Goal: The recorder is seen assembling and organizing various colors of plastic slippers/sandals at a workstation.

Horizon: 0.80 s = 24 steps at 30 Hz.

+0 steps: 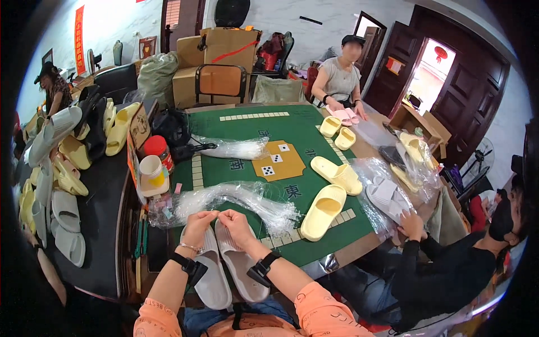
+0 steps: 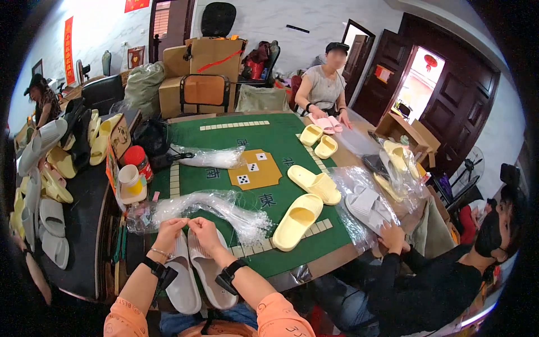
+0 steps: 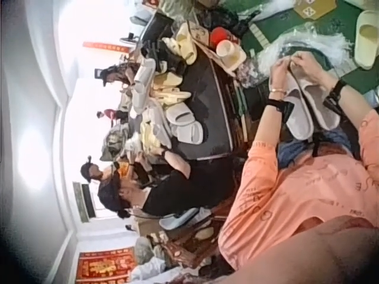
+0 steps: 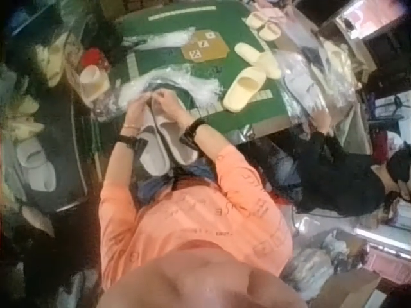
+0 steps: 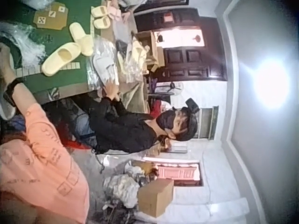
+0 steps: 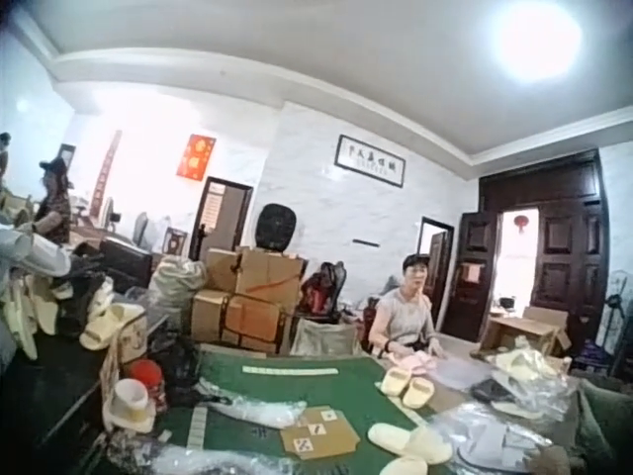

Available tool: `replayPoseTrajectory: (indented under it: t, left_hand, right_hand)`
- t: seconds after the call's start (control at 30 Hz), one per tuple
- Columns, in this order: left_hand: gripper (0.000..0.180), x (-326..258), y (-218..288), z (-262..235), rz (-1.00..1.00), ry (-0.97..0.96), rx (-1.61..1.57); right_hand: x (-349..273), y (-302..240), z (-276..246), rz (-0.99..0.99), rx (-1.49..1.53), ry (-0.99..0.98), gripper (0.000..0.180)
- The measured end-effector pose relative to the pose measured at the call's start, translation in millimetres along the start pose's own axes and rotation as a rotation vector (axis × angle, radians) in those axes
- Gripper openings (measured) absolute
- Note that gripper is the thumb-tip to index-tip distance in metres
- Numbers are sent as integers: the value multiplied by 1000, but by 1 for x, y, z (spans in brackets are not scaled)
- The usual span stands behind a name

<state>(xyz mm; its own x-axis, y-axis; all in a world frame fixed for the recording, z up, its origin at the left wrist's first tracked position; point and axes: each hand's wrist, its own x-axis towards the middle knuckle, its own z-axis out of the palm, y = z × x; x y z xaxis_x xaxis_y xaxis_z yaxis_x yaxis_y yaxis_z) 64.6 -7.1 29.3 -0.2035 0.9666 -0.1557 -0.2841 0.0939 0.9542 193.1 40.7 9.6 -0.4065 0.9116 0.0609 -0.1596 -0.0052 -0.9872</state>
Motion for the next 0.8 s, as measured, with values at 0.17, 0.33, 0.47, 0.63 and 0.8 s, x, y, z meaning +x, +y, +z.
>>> replayPoseTrajectory:
  t: [0.17,0.33,0.47,0.63,0.8]
  left_hand:
    - [15,-3,-3,6,13,-1,-9]
    - [20,0,-3,12,15,84,20]
    - [23,-2,-7,5,-3,131,-77]
    - [21,3,-10,11,20,131,-47]
    - [22,4,-9,11,29,-57,82]
  right_hand:
    - [-2,10,-5,52,53,-14,13]
    - [2,-8,2,-18,-121,51,18]
    - [-29,-51,10,-562,-846,344,21]
    - [-119,-45,-8,-23,-996,-276,34]
    - [-127,18,18,-372,-959,-155,38]
